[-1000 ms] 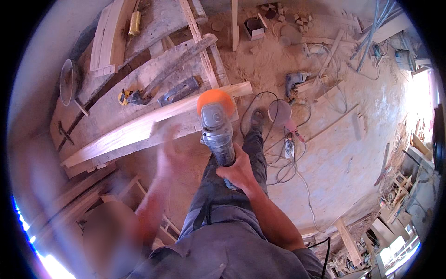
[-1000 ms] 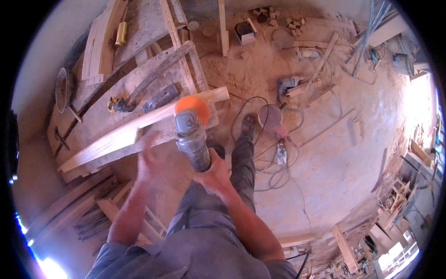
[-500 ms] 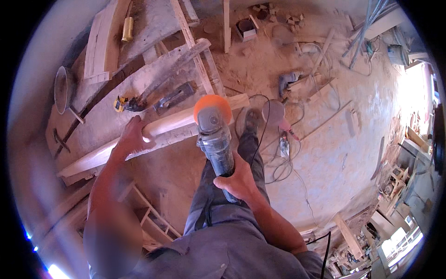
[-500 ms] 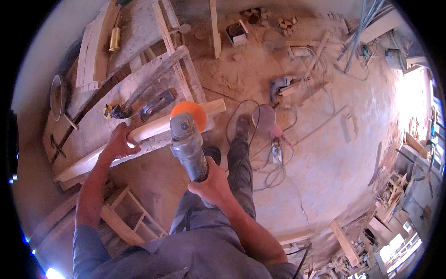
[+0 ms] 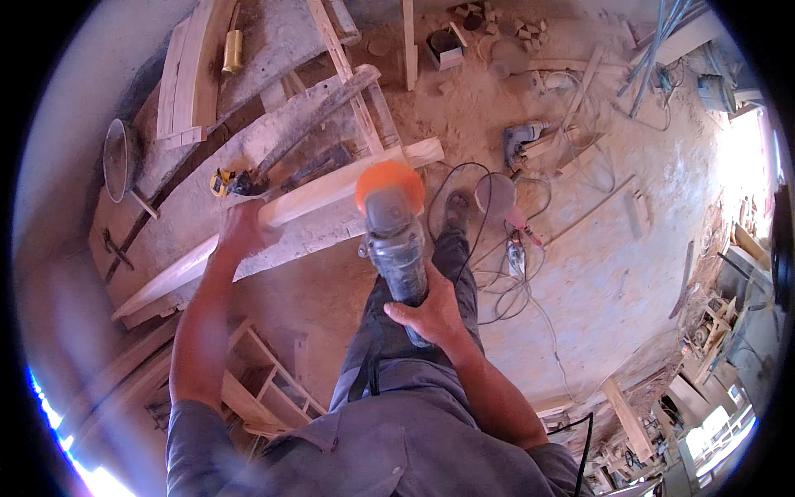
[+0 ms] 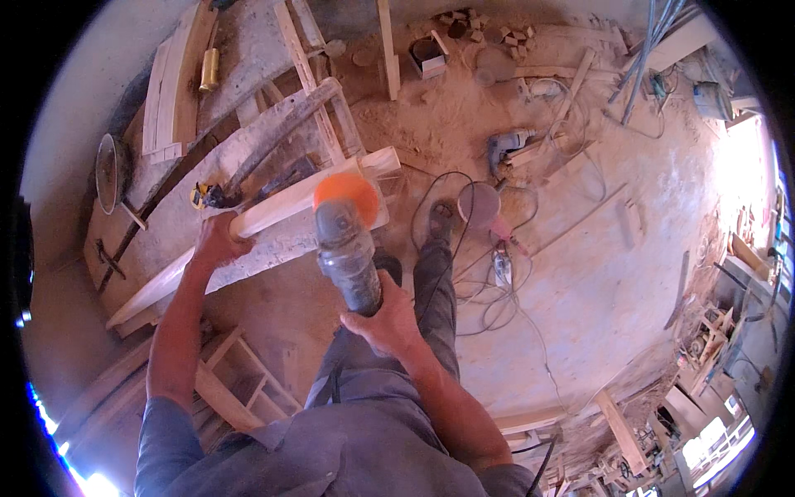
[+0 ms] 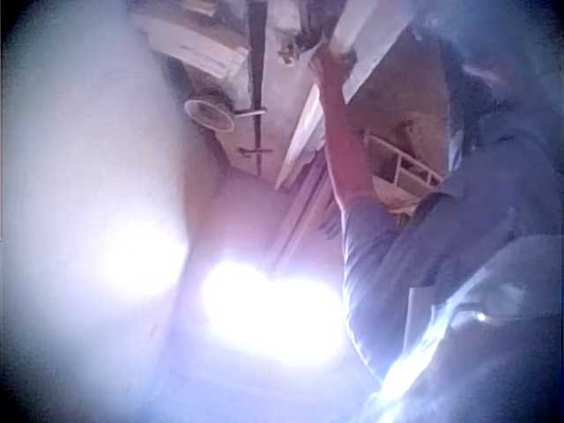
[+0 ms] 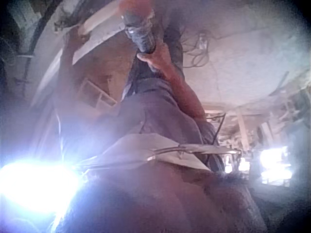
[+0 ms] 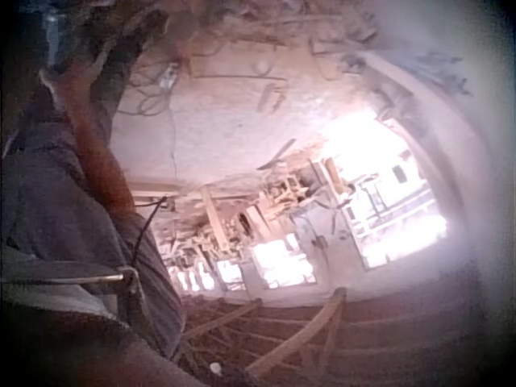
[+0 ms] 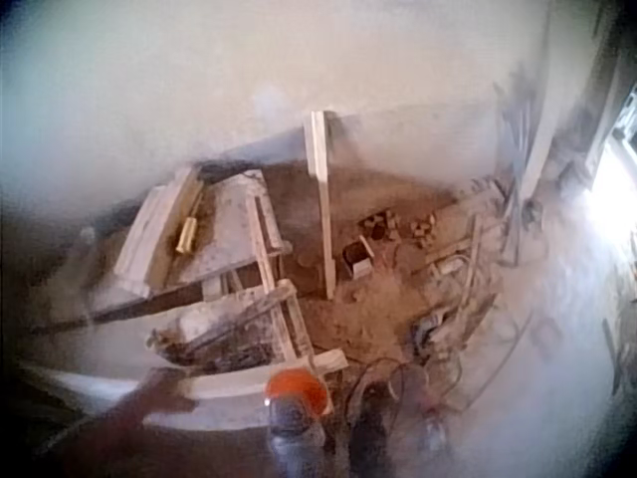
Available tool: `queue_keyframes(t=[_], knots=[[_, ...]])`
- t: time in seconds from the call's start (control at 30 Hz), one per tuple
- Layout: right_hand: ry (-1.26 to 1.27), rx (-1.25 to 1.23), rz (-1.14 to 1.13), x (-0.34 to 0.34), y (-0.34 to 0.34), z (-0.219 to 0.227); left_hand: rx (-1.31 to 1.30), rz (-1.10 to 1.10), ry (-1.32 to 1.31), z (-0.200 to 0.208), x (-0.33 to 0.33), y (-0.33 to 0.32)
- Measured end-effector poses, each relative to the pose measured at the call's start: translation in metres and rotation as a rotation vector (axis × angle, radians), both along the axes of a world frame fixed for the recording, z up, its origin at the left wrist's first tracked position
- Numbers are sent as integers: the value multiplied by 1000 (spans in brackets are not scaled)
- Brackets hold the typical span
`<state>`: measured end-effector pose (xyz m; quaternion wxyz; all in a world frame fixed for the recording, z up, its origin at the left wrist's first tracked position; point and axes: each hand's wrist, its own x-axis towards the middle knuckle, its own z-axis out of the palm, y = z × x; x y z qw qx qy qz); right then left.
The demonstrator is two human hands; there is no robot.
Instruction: The person uses a chisel and hammer to carve a hole in a long wooden piece, then inserts a brass tube. They smooth the wood surface with an angle grinder, remove the tube, and continue grinding the wood.
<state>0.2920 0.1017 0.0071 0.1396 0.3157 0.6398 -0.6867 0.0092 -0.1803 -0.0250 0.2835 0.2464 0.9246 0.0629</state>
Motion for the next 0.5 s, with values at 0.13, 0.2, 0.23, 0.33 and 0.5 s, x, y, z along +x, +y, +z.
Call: queue_keyframes(t=[0.13,0.2,0.23,0.33,0.5], knots=[[-19,59,-8,-3,-4,-18,13,-1,-23,7,-2,8],[-46,61,14,-6,-12,-20,16,11,-54,4,-3,6],[-47,36,33,-8,-16,-19,13,19,-63,4,-4,6],[-53,-3,60,-12,-18,-17,30,29,-67,4,-4,6],[-73,2,-47,-18,-4,-14,-20,41,-70,3,-5,5]])
